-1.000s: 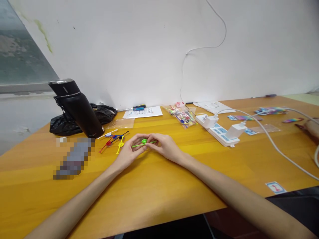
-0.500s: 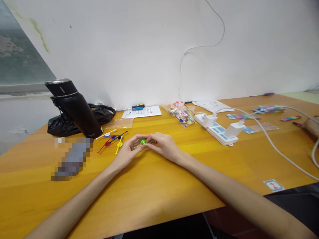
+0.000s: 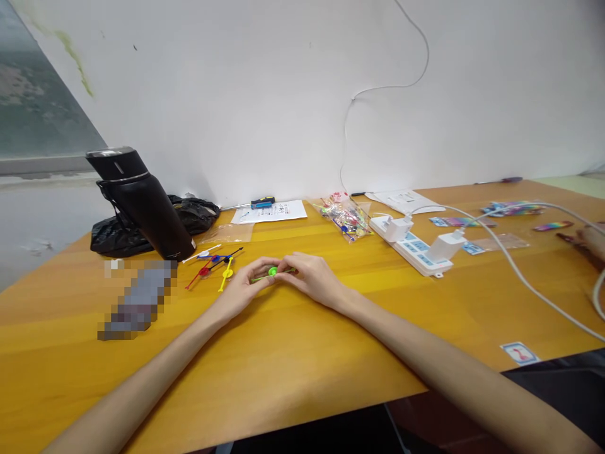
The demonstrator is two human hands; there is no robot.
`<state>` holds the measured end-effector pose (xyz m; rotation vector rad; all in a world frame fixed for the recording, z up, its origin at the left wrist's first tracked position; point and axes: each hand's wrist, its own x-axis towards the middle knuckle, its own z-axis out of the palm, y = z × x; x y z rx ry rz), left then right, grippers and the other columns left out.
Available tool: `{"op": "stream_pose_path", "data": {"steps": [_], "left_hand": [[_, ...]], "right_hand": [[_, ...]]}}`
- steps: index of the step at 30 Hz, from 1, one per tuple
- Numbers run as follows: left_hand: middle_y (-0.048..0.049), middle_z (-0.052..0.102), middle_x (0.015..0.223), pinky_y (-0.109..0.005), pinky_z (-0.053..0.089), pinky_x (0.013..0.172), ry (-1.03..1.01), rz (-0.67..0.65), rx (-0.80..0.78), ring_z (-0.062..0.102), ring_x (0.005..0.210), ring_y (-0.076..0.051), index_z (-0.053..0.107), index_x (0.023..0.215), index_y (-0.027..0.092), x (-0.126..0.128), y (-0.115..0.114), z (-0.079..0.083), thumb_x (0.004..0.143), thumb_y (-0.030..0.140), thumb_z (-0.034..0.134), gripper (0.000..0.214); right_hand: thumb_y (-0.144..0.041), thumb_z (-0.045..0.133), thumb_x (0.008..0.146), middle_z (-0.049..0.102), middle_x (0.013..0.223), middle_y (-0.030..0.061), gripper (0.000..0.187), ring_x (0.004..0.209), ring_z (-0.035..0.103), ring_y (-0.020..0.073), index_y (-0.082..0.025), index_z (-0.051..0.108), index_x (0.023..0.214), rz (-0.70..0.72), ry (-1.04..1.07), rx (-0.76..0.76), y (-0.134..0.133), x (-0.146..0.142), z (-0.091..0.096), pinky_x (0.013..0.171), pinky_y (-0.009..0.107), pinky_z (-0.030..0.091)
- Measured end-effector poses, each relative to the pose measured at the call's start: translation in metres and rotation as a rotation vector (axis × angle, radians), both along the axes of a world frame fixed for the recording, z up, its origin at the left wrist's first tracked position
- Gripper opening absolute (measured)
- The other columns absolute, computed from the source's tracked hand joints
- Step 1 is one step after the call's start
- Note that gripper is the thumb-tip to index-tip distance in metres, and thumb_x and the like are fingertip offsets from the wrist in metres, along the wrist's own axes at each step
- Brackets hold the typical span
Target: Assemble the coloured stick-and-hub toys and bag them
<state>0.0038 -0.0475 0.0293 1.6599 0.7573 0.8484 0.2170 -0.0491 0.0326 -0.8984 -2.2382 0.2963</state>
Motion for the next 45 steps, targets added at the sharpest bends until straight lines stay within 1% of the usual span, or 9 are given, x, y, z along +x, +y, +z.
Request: {"op": "stream_pose_path", "data": {"steps": [7, 10, 13, 16, 21, 26, 29, 36, 45], "left_hand": [[-0.0103, 0.065, 0.138, -0.043, 0.042, 0.114, -0.017, 0.004, 0.001, 0.059, 0.131, -0.028, 0.064, 0.126, 0.021, 0.0007, -0.0003, 0.0004, 0.091, 0.04, 0.068, 0.04], [-0.0109, 0.065, 0.139, -0.043, 0.041, 0.115, -0.013, 0.027, 0.007, 0.059, 0.131, -0.028, 0.066, 0.125, 0.021, 0.0009, -0.0005, 0.0006, 0.09, 0.04, 0.069, 0.04], [-0.0116, 0.065, 0.14, -0.044, 0.04, 0.116, 0.0, 0.023, 0.017, 0.059, 0.131, -0.028, 0.067, 0.125, 0.021, 0.0003, -0.0008, 0.0005, 0.091, 0.04, 0.068, 0.039], [-0.0116, 0.064, 0.141, -0.044, 0.04, 0.116, 0.01, 0.003, 0.019, 0.06, 0.13, -0.028, 0.067, 0.127, 0.021, -0.0002, -0.0007, -0.0003, 0.091, 0.039, 0.068, 0.04], [-0.0103, 0.063, 0.143, -0.044, 0.038, 0.117, 0.023, 0.003, 0.045, 0.058, 0.132, -0.028, 0.067, 0.127, 0.022, -0.0006, 0.0011, -0.0027, 0.092, 0.037, 0.066, 0.038], [-0.0086, 0.063, 0.142, -0.044, 0.039, 0.117, 0.023, 0.017, 0.047, 0.059, 0.131, -0.028, 0.067, 0.128, 0.023, -0.0008, 0.0011, -0.0037, 0.092, 0.037, 0.065, 0.038], [-0.0083, 0.064, 0.142, -0.043, 0.04, 0.116, 0.018, 0.03, 0.047, 0.059, 0.131, -0.028, 0.068, 0.126, 0.024, 0.0005, -0.0012, -0.002, 0.092, 0.037, 0.066, 0.036], [-0.0103, 0.064, 0.141, -0.046, 0.04, 0.117, -0.019, -0.005, 0.014, 0.057, 0.133, -0.03, 0.069, 0.125, 0.022, 0.0024, -0.006, 0.0037, 0.089, 0.036, 0.069, 0.039], [-0.0113, 0.07, 0.132, -0.044, 0.046, 0.111, 0.036, -0.071, 0.052, 0.065, 0.122, -0.028, 0.07, 0.126, 0.021, 0.0021, -0.0063, 0.0008, 0.092, 0.04, 0.068, 0.039]], "right_hand": [[-0.037, 0.062, 0.098, 0.07, 0.097, 0.0044, 0.016, 0.085, 0.064, 0.0168, -0.021, 0.062, 0.102, -0.033, 0.025, -0.073, -0.0027, -0.0015, 0.0009, 0.077, 0.028, 0.047], [-0.039, 0.066, 0.095, 0.067, 0.102, 0.0057, 0.025, 0.09, 0.063, 0.0183, -0.02, 0.057, 0.109, -0.078, 0.076, -0.093, -0.002, -0.0026, -0.0003, 0.079, 0.03, 0.048], [-0.041, 0.069, 0.092, 0.063, 0.113, 0.0082, 0.037, 0.1, 0.06, 0.0204, -0.02, 0.054, 0.117, -0.088, 0.091, -0.079, -0.0005, -0.003, -0.0016, 0.086, 0.033, 0.049], [-0.039, 0.068, 0.094, 0.06, 0.121, 0.0094, 0.037, 0.11, 0.056, 0.0224, -0.021, 0.055, 0.122, -0.055, 0.047, -0.044, -0.0001, -0.0029, -0.0019, 0.094, 0.036, 0.049], [-0.039, 0.057, 0.101, 0.062, 0.115, 0.0084, 0.025, 0.107, 0.053, 0.0231, -0.021, 0.06, 0.118, -0.014, -0.042, 0.0, -0.0013, -0.0025, 0.0007, 0.098, 0.04, 0.046], [-0.052, 0.058, 0.098, 0.063, 0.115, 0.0079, 0.036, 0.107, 0.052, 0.0237, -0.022, 0.062, 0.118, -0.015, -0.056, 0.011, -0.0002, -0.0024, 0.0018, 0.099, 0.041, 0.046], [-0.052, 0.061, 0.096, 0.063, 0.116, 0.0088, 0.038, 0.109, 0.051, 0.0245, -0.022, 0.062, 0.119, -0.024, -0.053, 0.032, 0.0019, -0.0025, 0.0005, 0.1, 0.041, 0.045], [-0.046, 0.058, 0.099, 0.065, 0.11, 0.0081, 0.029, 0.104, 0.057, 0.0217, -0.02, 0.063, 0.111, 0.018, -0.061, -0.051, 0.0046, -0.0005, -0.001, 0.092, 0.035, 0.047], [-0.035, 0.063, 0.097, 0.07, 0.116, 0.0098, 0.032, 0.1, 0.066, 0.0215, -0.02, 0.059, 0.125, 0.129, -0.062, -0.174, -0.0004, 0.0012, -0.0007, 0.083, 0.031, 0.05]]}}
